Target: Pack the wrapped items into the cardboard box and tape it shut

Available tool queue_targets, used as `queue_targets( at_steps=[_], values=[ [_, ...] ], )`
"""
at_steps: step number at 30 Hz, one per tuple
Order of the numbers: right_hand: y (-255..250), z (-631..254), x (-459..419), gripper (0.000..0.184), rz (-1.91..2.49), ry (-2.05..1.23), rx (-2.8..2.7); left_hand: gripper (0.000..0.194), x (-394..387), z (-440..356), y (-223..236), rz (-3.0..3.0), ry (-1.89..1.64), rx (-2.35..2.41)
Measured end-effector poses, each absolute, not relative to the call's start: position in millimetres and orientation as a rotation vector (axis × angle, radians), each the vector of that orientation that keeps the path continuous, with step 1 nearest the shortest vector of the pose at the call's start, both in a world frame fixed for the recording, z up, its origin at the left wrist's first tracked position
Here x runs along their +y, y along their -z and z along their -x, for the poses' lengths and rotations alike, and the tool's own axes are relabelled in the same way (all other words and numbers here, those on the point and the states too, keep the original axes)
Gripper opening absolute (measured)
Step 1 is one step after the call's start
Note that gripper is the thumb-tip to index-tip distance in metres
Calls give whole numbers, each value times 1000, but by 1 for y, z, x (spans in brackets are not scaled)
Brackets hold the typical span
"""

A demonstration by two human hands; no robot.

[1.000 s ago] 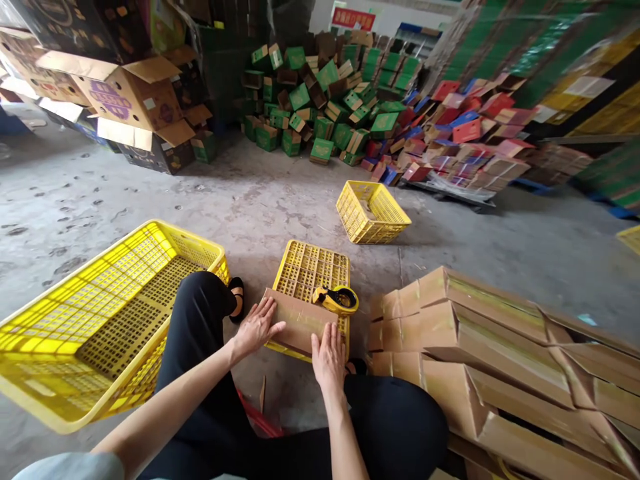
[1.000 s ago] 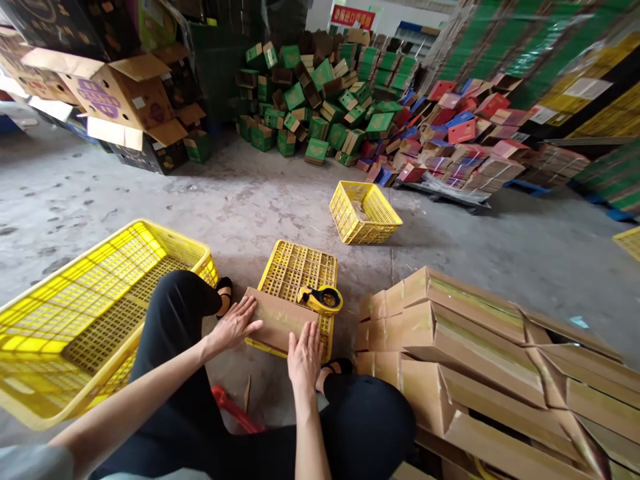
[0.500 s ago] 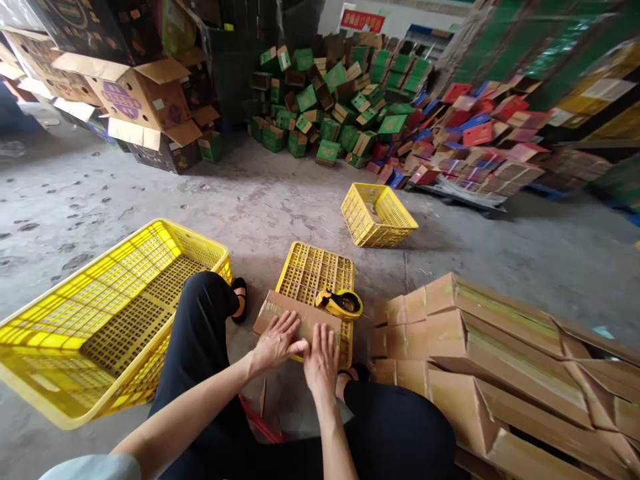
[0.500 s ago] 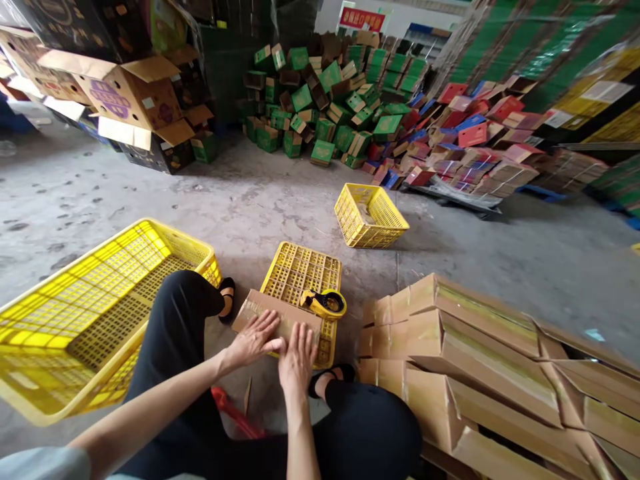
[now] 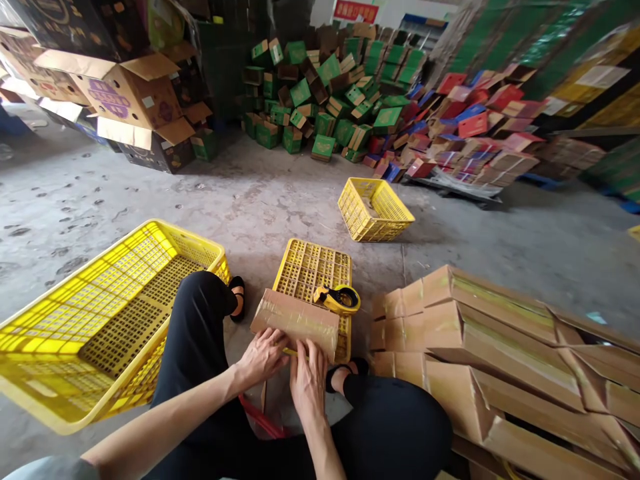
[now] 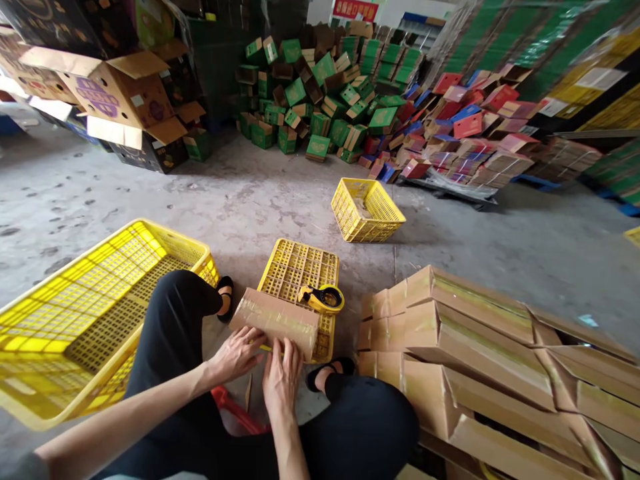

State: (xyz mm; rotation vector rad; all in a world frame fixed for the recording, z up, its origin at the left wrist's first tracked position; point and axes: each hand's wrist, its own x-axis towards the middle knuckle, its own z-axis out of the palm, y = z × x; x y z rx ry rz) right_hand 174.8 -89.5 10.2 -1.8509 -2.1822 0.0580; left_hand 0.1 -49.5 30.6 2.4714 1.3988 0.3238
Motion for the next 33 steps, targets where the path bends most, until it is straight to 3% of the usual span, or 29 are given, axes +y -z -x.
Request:
queue_targets(
  at_steps=[15,25,33],
  values=[
    [-37,-189,17,56,2168,-157,-2260,51,44,-29,-17,-2386,-334,1629],
    [-9,-191,-83,59,2059,-131,-2307,57,-53,6,2,-2561,-434,1458],
    [-3,-186,-86,51,1687,-151,-2217,37,-57,-13,-26,-2403,-474,1354]
  ],
)
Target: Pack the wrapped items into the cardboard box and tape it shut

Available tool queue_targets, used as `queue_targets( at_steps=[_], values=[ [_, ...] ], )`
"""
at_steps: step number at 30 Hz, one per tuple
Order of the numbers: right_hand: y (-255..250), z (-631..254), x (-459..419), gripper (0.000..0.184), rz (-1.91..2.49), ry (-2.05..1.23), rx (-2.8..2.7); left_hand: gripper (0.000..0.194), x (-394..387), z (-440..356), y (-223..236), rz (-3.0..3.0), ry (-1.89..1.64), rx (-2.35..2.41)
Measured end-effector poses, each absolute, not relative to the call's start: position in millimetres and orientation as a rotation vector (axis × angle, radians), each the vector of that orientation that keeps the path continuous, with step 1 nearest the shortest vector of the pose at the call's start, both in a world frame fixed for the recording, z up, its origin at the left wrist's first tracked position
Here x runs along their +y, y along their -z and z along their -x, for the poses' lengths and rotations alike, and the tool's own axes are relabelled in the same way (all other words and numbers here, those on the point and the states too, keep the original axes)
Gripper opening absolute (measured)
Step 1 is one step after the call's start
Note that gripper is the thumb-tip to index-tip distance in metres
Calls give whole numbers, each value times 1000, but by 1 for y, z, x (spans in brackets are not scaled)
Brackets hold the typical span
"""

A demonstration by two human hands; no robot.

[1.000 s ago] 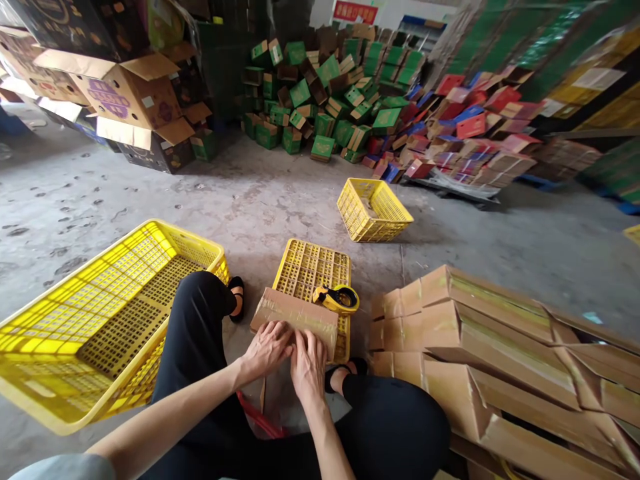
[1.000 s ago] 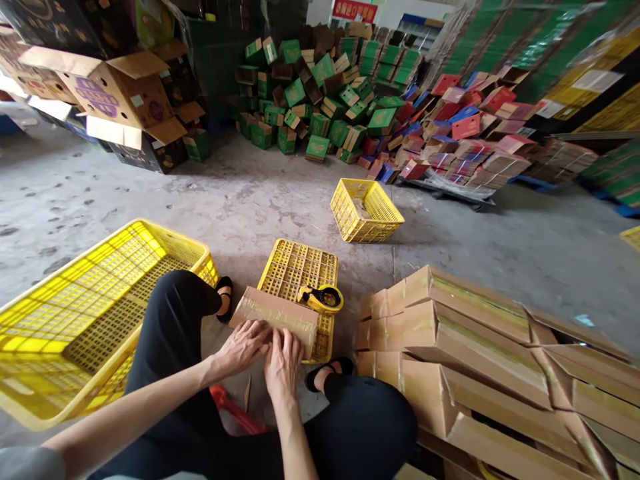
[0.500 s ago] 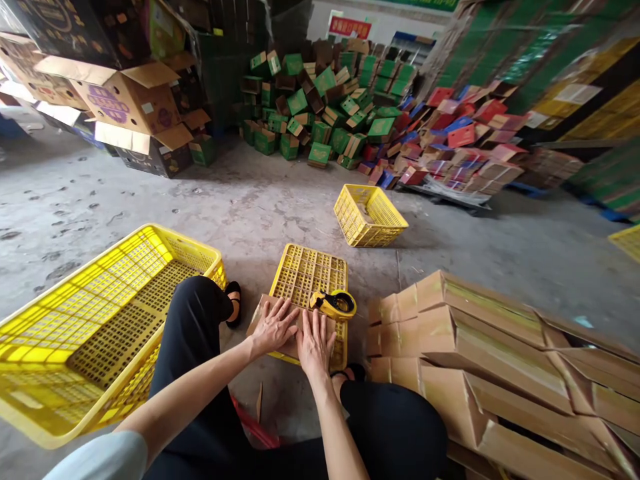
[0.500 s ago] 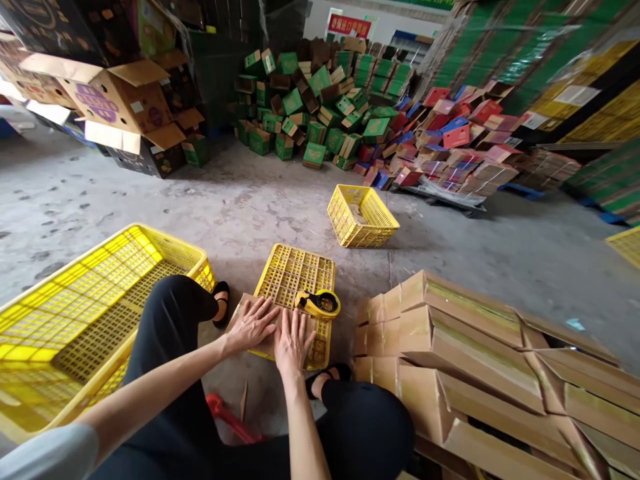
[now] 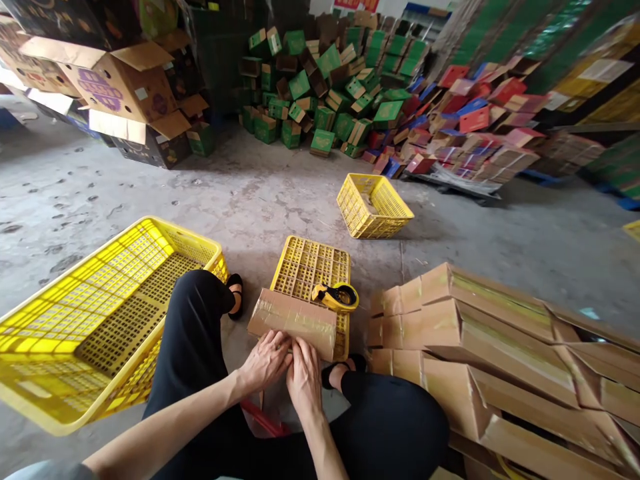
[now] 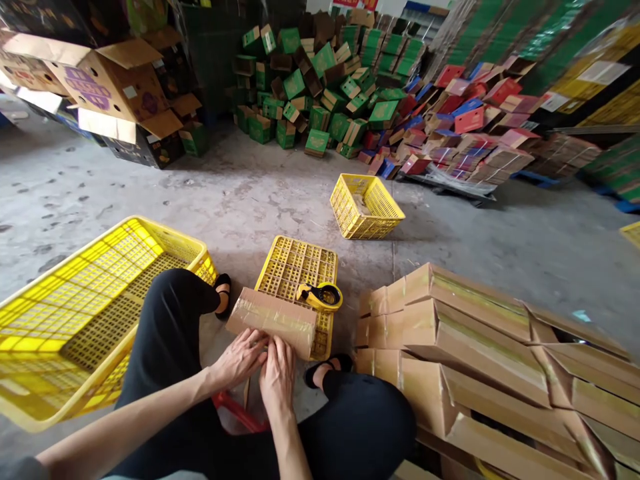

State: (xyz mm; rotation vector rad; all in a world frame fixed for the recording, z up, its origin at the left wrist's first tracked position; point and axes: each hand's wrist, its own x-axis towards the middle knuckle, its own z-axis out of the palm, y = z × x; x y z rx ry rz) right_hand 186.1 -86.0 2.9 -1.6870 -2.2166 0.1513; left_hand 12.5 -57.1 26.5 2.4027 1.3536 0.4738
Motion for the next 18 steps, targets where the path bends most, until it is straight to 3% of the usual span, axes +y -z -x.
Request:
queue_targets(
  at_steps=[8,12,18],
  values=[
    [-12,-197,-16,50,1889,-122,-2201,49,-4,-14,-14,-2422,-443,1495],
    [-3,-217,-20,58,2110,-151,-2085,54,6,7,-6,-2404,-403,1634],
    [18,-221,-48,69,2089,-84,-1967,58,-1,20,1,-2350,-387,1816]
  ],
)
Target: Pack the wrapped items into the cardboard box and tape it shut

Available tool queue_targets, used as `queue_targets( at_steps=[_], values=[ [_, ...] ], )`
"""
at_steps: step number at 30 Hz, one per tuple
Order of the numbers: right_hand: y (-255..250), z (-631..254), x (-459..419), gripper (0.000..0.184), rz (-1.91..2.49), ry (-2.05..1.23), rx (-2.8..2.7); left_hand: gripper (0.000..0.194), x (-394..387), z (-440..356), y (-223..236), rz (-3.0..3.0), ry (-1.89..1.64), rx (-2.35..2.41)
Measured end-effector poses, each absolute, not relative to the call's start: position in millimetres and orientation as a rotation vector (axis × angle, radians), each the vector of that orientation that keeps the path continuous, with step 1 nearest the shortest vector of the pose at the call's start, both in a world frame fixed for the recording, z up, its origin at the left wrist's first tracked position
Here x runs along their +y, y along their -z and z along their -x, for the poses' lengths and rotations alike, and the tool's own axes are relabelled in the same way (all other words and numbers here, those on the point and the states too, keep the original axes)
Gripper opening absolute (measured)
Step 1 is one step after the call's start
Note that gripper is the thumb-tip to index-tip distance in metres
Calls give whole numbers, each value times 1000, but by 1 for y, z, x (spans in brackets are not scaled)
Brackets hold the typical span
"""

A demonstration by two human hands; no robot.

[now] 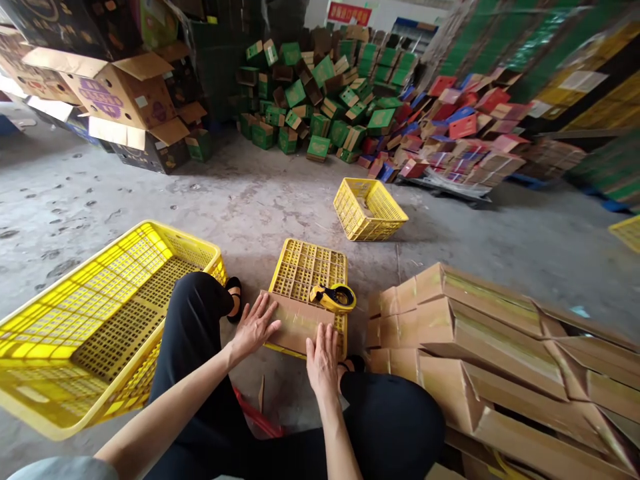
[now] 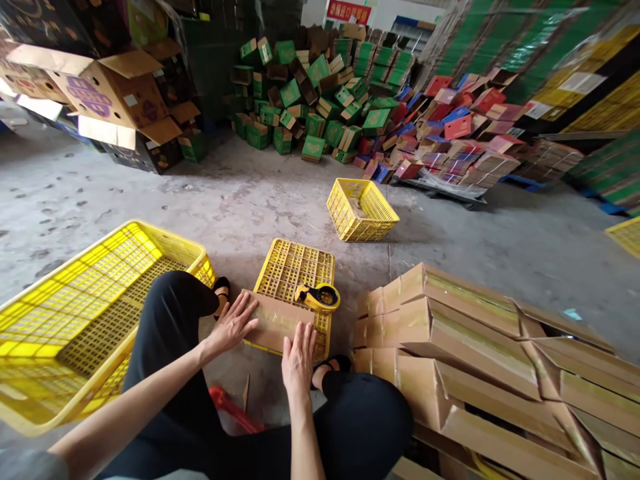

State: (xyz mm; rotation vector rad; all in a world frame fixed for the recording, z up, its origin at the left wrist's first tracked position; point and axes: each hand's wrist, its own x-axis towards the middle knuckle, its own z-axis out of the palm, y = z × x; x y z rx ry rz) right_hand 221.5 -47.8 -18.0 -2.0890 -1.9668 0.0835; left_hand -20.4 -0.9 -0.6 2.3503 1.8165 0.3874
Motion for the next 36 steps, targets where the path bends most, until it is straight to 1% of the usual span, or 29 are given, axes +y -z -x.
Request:
queue_targets(
  at_steps=[4,8,11,13,15,17,19,21,24,26,28,31,33,36],
  values=[
    [19,-190,-68,63,2157,-24,-2016,66,-20,-1,4,-2406,-438,1763],
    [21,-163,-93,58,2037,-23,-2125,74,-49,-19,6,-2464,-489,1560],
    [18,-163,-103,59,1964,-100,-2195,74,-65,-15,3,-2476,-520,1457],
    [12,-174,-101,57,2017,-156,-2188,71,-68,-4,0,-2476,-501,1454],
    [3,-188,-94,59,2151,-188,-2114,65,-64,10,-3,-2455,-458,1534],
    [-3,-200,-84,65,2261,-203,-2037,61,-57,21,-5,-2407,-432,1668],
    [-6,-204,-75,69,2294,-195,-2002,61,-50,22,-2,-2364,-446,1768],
    [-5,-197,-69,70,2297,-170,-1984,65,-46,14,3,-2350,-501,1808],
    [-1,-177,-63,68,2346,-183,-1946,71,-43,-12,10,-2345,-588,1796],
    [2,-167,-63,63,2357,-226,-1948,69,-43,-27,12,-2344,-583,1750],
    [4,-164,-65,59,2267,-237,-2022,66,-44,-33,11,-2347,-533,1699],
    [2,-173,-68,57,2123,-195,-2127,65,-44,-21,7,-2364,-464,1659],
    [-1,-181,-67,57,2170,-177,-2101,66,-42,-6,5,-2377,-445,1691],
    [-4,-185,-60,62,2275,-147,-2034,66,-35,8,3,-2381,-419,1788]
  ],
)
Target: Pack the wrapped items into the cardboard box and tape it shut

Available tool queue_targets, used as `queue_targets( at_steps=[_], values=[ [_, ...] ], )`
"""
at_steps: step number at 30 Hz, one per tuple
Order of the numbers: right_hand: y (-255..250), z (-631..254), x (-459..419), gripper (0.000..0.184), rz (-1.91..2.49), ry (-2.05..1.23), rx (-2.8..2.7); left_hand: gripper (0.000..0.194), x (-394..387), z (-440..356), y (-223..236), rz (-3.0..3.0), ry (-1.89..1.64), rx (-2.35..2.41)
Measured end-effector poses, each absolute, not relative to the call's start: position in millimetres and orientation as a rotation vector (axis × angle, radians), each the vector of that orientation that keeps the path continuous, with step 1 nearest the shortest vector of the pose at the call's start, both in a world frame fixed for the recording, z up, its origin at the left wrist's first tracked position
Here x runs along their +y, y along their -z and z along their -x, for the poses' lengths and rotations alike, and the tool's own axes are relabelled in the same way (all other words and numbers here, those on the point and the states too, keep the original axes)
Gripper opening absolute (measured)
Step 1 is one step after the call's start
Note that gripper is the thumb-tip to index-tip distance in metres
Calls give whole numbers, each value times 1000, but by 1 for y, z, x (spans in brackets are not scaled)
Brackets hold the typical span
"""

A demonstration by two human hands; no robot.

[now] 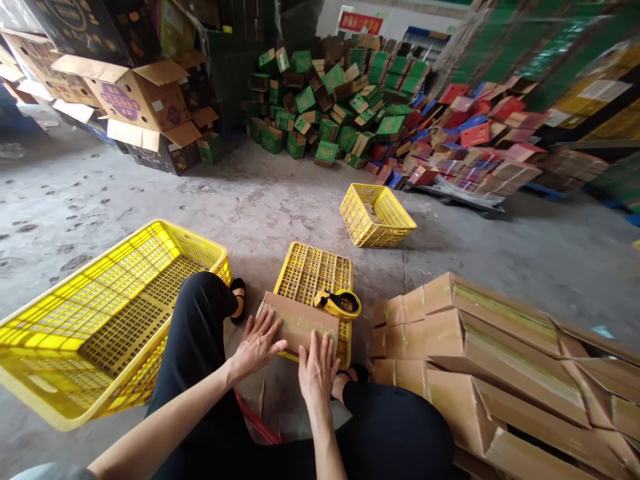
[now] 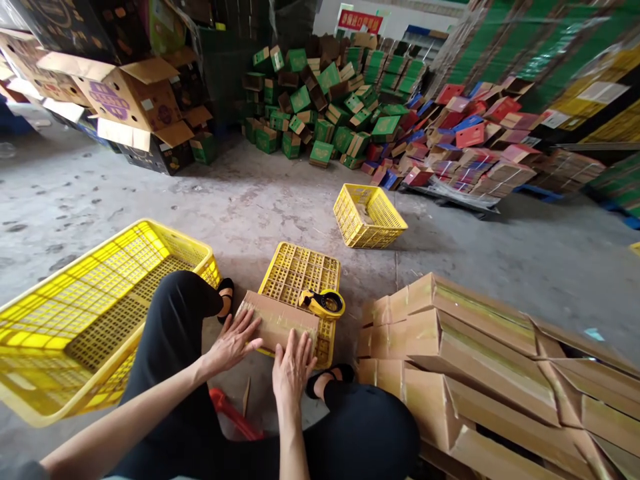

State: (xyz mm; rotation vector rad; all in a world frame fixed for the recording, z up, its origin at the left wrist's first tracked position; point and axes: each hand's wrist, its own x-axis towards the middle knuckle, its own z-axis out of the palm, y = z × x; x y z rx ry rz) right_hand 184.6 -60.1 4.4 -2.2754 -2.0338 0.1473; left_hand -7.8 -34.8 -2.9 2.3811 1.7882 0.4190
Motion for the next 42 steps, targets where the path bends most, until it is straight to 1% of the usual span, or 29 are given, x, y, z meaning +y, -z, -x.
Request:
queue_targets(
  at_steps=[5,10,16,21,25,27,31,34,37,42],
  values=[
    [-4,-176,-46,64,2227,-130,-2068,73,-17,-2,-2,-2366,-418,1915],
    [-7,-162,-34,55,2177,-122,-2130,80,-10,-6,-8,-2371,-472,1870],
    [-18,-149,-23,56,2059,-120,-2224,67,-9,10,-11,-2345,-538,1776],
    [-22,-171,-26,52,2058,-83,-2180,60,-4,27,-10,-2395,-586,1740],
    [-20,-202,-29,56,2121,-50,-2082,60,-4,34,-4,-2364,-595,1757],
    [-13,-218,-30,62,2146,-56,-1990,62,-6,33,4,-2280,-593,1791],
    [7,-239,-32,81,2089,-250,-1798,70,-8,19,21,-2058,-697,1859],
    [15,-247,-34,91,2019,-386,-1695,71,-1,5,28,-1999,-774,1865],
    [16,-249,-39,93,2016,-403,-1639,70,6,-3,28,-1995,-754,1858],
    [12,-234,-46,86,2103,-303,-1659,65,-2,-4,29,-2104,-731,1860]
  ],
)
